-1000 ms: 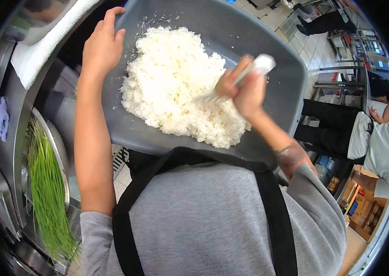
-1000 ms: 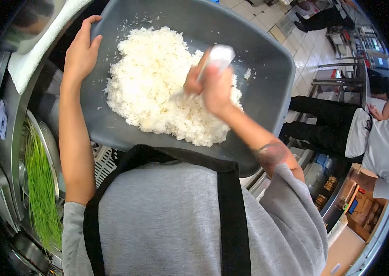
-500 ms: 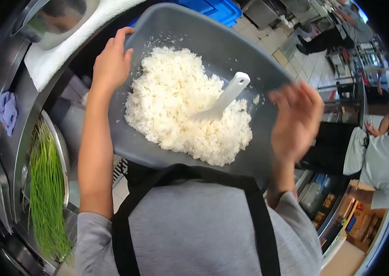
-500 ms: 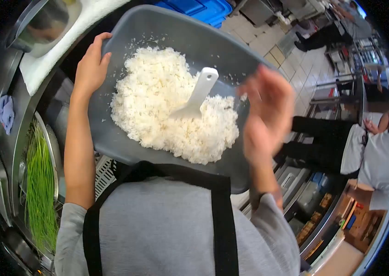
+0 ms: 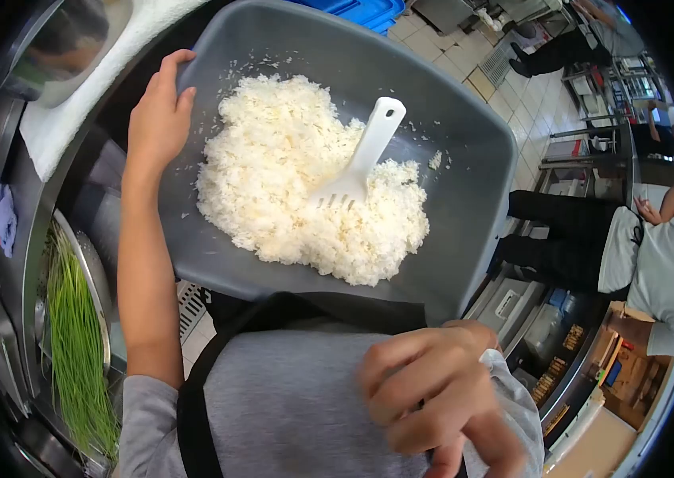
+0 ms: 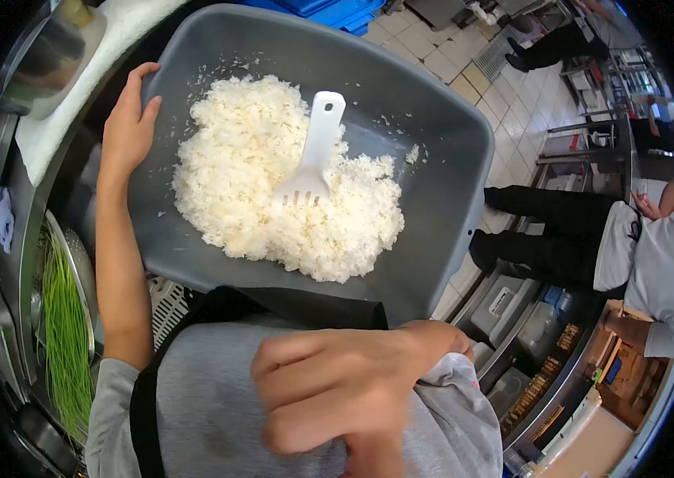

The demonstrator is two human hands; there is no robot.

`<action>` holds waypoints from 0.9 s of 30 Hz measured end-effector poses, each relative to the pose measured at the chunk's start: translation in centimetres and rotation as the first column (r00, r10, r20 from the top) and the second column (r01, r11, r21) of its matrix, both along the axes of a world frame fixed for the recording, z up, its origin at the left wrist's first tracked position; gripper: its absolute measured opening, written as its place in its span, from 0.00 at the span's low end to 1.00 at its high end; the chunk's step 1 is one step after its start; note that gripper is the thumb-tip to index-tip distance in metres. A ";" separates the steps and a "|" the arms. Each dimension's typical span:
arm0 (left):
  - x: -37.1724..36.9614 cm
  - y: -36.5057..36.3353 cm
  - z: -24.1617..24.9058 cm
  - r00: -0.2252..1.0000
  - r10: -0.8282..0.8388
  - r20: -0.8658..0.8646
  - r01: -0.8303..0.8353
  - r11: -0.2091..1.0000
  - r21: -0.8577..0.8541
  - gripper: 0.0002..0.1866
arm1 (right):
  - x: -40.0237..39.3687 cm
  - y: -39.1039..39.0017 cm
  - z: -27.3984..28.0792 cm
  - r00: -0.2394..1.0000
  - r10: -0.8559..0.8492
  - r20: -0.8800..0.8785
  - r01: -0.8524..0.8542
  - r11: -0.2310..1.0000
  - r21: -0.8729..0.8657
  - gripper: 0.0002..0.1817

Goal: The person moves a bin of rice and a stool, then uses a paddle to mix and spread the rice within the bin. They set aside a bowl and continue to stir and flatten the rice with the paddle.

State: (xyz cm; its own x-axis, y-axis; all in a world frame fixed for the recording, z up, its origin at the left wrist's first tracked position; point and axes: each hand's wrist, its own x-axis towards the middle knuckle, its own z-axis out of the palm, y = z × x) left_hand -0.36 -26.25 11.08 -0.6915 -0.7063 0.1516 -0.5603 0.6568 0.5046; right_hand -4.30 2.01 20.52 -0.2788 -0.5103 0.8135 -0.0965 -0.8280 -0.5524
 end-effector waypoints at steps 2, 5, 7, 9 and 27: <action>-0.1 0.0 -0.1 1.000 0.002 0.003 -0.001 1.000 -0.004 0.21 | 0.3 0.2 -0.5 0.999 0.043 0.029 -0.042 0.999 -0.012 0.06; 0.0 -0.3 -0.5 1.000 0.003 -0.006 -0.003 1.000 -0.021 0.21 | -0.1 0.5 -1.1 0.991 0.129 0.030 -0.128 0.991 -0.025 0.05; 0.0 -0.3 -0.5 1.000 -0.006 -0.022 0.005 0.999 -0.035 0.21 | -0.6 0.6 -0.9 0.986 0.165 -0.002 -0.165 0.986 -0.022 0.05; 0.0 0.0 -0.1 1.000 0.006 0.013 -0.006 1.000 -0.001 0.21 | -0.8 0.8 0.3 0.973 0.222 0.057 -0.228 0.964 0.135 0.04; 0.0 0.1 -0.1 1.000 0.020 0.021 -0.019 1.000 -0.001 0.21 | 1.0 0.3 -2.5 0.988 0.136 0.077 -0.131 0.989 -0.062 0.05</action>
